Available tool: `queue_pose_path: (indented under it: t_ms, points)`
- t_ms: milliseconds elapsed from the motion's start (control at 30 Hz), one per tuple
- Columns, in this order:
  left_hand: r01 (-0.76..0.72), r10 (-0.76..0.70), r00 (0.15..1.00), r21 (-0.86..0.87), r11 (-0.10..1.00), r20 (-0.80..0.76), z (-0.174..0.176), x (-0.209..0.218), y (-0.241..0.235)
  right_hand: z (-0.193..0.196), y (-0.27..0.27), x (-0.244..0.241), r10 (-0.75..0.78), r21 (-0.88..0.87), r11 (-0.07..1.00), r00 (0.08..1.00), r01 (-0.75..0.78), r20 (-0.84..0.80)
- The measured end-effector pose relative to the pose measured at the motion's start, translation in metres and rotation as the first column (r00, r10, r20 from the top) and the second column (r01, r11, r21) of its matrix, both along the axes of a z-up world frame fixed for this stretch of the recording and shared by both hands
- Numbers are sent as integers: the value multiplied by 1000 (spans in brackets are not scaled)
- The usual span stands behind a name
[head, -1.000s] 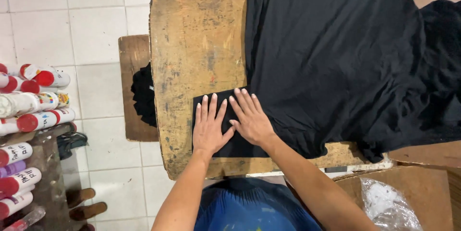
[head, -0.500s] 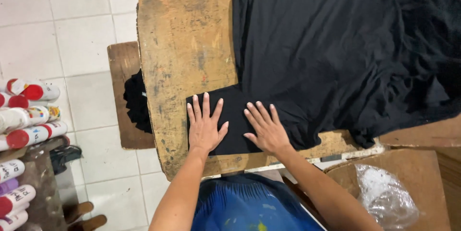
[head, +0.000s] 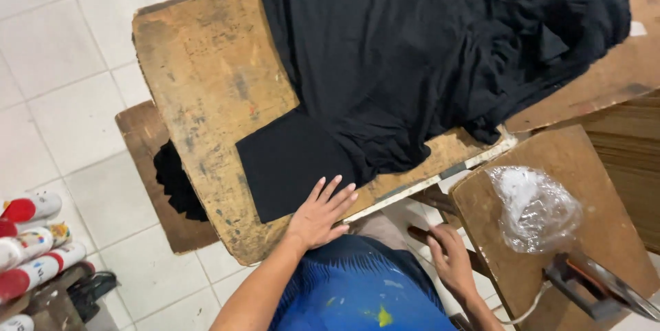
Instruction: Applying a heat-transfer label to a black shirt using a hand iron on a wooden workbench.
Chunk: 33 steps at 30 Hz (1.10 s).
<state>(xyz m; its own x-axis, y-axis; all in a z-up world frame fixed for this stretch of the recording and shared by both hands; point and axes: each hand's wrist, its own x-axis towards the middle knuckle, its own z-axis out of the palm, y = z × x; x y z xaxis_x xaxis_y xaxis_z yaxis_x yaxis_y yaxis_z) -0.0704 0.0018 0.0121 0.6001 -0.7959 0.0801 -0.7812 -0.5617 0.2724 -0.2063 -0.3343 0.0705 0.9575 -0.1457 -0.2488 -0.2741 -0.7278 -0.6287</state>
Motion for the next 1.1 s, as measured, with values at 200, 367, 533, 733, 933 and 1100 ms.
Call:
queue_pose_path:
  t_ms: [200,367,533,733,933,1100]
  points:
    - [115,-115,993,2,993,34,-8,-31,17,-34,-68,-103,-727,49,639,623,768,-291]
    - [-45,-5,987,-307,951,-159,12,-60,17,-101,-198,-181,-975,95,56,75,994,-208]
    - [-524,517,850,-275,806,-102,38,-97,-15,-186,-317,-243,-971,113,-44,-16,993,-239]
    - [-868,868,497,-13,497,-1,22,-81,-40,-71,-235,-173,-999,170,-10,-16,985,36]
    - [-941,963,240,214,262,-125,14,-86,-10,-64,-241,-171,-994,237,62,39,970,103]
    - [-917,955,265,270,292,-132,15,-114,-5,-37,-221,-165,-959,131,202,169,970,228]
